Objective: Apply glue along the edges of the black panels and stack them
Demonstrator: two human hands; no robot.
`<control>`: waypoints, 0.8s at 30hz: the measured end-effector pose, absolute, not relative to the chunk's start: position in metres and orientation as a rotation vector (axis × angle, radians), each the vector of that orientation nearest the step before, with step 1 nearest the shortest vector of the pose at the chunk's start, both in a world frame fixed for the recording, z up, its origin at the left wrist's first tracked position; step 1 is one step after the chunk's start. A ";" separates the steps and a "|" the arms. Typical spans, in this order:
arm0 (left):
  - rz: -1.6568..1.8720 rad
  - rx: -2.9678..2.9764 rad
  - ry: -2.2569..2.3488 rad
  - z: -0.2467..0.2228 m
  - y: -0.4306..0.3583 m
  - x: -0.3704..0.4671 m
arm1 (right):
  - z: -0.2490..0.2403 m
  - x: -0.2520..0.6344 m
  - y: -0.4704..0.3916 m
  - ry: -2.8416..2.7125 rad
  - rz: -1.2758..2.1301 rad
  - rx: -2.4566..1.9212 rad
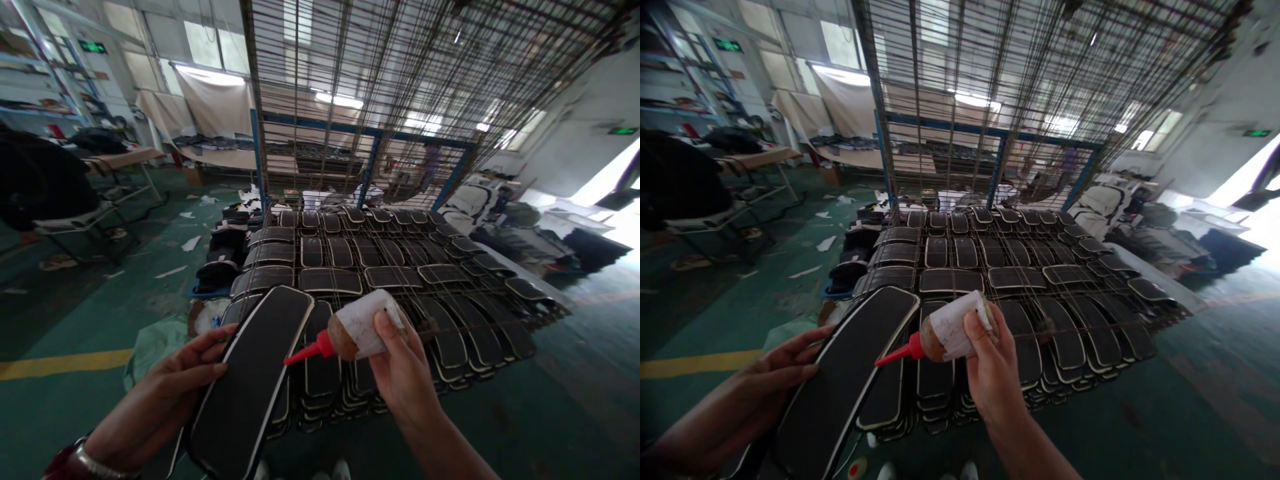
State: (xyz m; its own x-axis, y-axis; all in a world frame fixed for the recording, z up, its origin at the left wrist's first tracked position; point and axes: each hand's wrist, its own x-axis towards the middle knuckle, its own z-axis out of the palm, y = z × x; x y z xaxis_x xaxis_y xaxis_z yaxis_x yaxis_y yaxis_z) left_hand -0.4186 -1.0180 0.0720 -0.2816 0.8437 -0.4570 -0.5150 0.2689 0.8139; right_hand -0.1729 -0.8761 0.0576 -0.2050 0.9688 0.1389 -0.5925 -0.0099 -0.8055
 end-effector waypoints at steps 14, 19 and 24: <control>1.510 0.292 1.308 0.080 -1.011 -0.419 | 0.048 -0.178 -0.899 -1.047 1.651 -0.506; 1.552 0.301 1.326 0.081 -1.009 -0.424 | 0.052 -0.178 -0.905 -1.085 1.679 -0.437; 1.600 0.290 1.348 0.083 -1.007 -0.426 | 0.053 -0.178 -0.907 -1.111 1.691 -0.393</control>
